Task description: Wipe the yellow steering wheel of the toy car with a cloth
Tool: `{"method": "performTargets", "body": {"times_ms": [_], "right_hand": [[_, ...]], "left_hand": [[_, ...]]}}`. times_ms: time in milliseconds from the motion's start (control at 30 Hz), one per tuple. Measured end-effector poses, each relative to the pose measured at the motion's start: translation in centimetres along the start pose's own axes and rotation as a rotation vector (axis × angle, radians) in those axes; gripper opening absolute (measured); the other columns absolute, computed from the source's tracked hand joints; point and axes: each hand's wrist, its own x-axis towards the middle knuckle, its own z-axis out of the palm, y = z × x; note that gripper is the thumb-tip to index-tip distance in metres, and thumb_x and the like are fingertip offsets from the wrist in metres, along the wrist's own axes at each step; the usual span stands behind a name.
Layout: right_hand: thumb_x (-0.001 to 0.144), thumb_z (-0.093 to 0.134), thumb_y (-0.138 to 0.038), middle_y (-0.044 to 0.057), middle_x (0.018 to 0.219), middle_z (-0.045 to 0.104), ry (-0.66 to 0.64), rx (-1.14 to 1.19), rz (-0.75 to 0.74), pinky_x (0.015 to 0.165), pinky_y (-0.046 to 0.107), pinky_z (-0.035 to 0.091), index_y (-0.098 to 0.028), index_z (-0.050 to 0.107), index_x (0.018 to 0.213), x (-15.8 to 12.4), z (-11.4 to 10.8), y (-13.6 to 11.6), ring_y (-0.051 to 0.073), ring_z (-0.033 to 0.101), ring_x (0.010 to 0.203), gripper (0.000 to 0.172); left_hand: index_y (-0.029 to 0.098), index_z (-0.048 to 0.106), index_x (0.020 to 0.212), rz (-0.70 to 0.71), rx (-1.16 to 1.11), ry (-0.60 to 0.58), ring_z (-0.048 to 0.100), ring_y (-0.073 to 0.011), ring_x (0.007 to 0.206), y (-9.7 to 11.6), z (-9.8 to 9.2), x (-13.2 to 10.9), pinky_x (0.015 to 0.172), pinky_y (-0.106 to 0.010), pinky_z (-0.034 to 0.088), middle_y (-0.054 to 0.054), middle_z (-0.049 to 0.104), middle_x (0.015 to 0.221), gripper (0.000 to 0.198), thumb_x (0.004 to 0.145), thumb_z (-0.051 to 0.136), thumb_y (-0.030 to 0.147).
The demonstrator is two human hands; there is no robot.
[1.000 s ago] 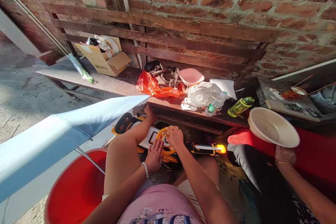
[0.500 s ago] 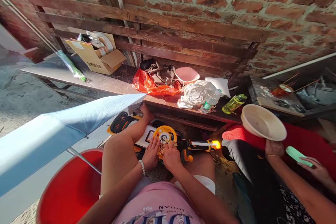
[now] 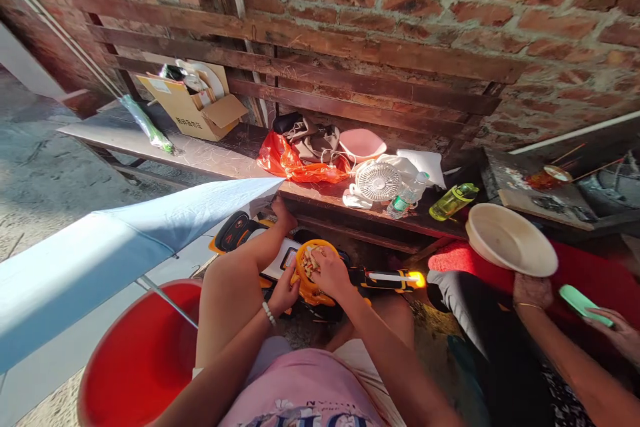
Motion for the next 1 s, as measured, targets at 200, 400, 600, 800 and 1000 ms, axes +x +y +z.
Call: {"method": "performTargets", "body": {"times_ms": [200,400,600,800,1000], "right_hand": [[0.1,0.057,-0.022,0.015,0.152,0.059,-0.011,-0.173,-0.007,0.108,0.043,0.046,-0.022,0.073,0.136,6.2,0.3,-2.5,0.033,0.054,0.132,0.04],[0.105,0.049,-0.02,0.015,0.146,0.064,-0.074,-0.218,-0.13,0.107,0.046,0.047,-0.022,0.076,0.13,3.1,3.5,-4.1,0.033,0.054,0.13,0.037],[0.099,0.061,-0.021,0.013,0.144,0.065,-0.15,-0.188,-0.133,0.108,0.046,0.047,-0.026,0.076,0.132,-3.6,4.2,-0.4,0.032,0.056,0.129,0.036],[0.096,0.062,-0.023,0.016,0.139,0.065,-0.075,-0.138,-0.021,0.111,0.043,0.044,-0.022,0.075,0.133,-1.8,0.2,2.3,0.033,0.058,0.124,0.039],[0.098,0.061,-0.024,0.015,0.155,0.054,-0.007,-0.029,0.12,0.107,0.035,0.045,-0.023,0.061,0.151,4.3,-0.7,2.7,0.028,0.061,0.125,0.054]], "left_hand": [[0.022,0.034,0.173,-0.18,-0.38,-0.135,0.055,-0.0305,0.153,-0.4,-0.1,0.3,0.134,-0.058,0.03,-0.014,0.065,0.158,0.096,0.082,0.064,0.023],[0.027,0.037,0.171,-0.254,-0.545,-0.107,0.057,-0.0323,0.15,-0.5,0.1,0.6,0.131,-0.057,0.04,-0.012,0.064,0.159,0.1,0.076,0.065,0.017],[0.024,0.023,0.176,-0.198,-0.118,-0.009,0.044,-0.0298,0.16,0.5,-0.6,0.6,0.135,-0.053,0.033,-0.012,0.05,0.171,0.098,0.084,0.058,0.017],[0.021,0.034,0.173,0.135,0.439,-0.195,0.003,-0.0361,0.172,2.8,-0.4,-0.9,0.135,-0.068,0.021,-0.012,0.018,0.185,0.088,0.088,0.057,0.016],[0.021,0.033,0.173,0.047,0.684,-0.329,0.002,-0.0408,0.171,4.6,-0.2,-1.3,0.13,-0.071,0.027,-0.014,0.008,0.185,0.082,0.094,0.055,0.017]]}}
